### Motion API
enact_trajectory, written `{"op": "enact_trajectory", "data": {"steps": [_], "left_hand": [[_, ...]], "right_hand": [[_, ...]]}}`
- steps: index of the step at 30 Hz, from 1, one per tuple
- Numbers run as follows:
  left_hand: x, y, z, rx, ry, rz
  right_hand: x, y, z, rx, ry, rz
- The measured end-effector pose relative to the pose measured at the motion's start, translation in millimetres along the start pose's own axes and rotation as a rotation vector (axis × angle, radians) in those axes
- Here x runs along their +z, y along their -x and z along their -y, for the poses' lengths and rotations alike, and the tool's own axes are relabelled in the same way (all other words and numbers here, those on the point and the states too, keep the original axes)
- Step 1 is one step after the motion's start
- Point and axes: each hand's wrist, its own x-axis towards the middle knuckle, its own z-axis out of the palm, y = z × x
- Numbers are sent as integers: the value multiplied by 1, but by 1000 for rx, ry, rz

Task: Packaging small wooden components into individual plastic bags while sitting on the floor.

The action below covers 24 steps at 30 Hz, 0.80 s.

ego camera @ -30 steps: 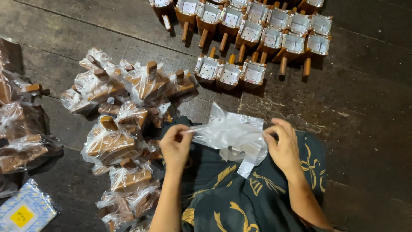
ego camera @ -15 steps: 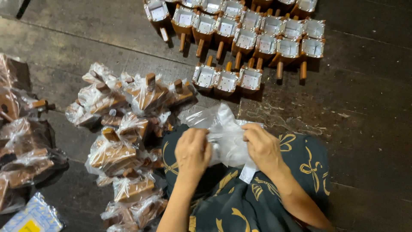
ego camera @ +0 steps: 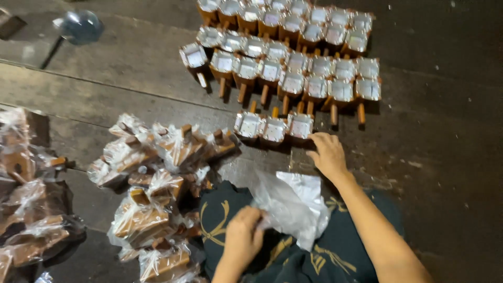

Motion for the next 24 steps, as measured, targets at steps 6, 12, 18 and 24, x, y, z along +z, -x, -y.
{"op": "enact_trajectory", "data": {"steps": [6,12,18,24], "left_hand": [[10,14,-21,-381,274,185],[-5,13,-27,-375,286,54],[-5,20,-18,-158,193,-101],[29,30,-2,-99,209,-150]], "right_hand": [[61,-50,-46,-334,487,-192],[36,-32,-25,-521,658,-271],[42,38,9,-538,706,-147],[77,86,-10,-353,716,-262]]}}
